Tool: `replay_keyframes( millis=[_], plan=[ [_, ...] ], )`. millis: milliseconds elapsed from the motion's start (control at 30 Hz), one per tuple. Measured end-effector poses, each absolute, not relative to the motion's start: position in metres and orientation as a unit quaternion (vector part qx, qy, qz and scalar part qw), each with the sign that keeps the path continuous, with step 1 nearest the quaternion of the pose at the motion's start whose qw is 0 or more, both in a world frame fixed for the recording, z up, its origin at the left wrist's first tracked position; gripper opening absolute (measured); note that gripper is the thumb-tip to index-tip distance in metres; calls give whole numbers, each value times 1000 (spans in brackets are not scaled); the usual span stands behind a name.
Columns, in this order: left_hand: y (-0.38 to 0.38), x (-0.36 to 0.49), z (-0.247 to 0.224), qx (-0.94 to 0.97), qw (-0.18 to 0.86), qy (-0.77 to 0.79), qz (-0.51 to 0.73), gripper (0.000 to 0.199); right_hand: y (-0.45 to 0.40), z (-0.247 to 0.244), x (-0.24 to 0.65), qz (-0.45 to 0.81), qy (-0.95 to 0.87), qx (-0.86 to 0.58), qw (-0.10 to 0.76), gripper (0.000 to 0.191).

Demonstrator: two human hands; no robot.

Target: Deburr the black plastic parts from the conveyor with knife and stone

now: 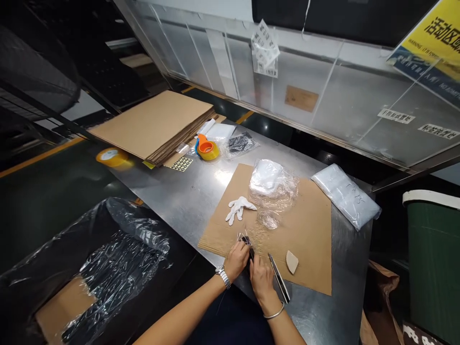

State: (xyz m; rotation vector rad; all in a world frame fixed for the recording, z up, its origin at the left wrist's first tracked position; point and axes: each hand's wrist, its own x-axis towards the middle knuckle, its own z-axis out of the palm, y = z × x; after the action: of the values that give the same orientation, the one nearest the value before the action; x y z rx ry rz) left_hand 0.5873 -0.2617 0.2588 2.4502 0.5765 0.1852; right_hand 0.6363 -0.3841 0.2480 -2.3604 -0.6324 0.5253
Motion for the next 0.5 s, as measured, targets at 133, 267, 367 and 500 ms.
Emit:
replay_keyframes(
  millis=[133,267,367,500],
  plan=[
    [-269,580,281,919,318,222,74,22,-381,255,655,200,-250,-904,284,33],
    [-279,567,308,897,368,230,81,24,-372,277,665,222,-297,-899,232,30],
    [-279,562,326,864,425,253,96,22,-361,300,664,247,-357,-878,199,29],
    [-252,545,344,775,506,355,130,24,-341,331,664,280,-424,-843,176,36]
  ],
)
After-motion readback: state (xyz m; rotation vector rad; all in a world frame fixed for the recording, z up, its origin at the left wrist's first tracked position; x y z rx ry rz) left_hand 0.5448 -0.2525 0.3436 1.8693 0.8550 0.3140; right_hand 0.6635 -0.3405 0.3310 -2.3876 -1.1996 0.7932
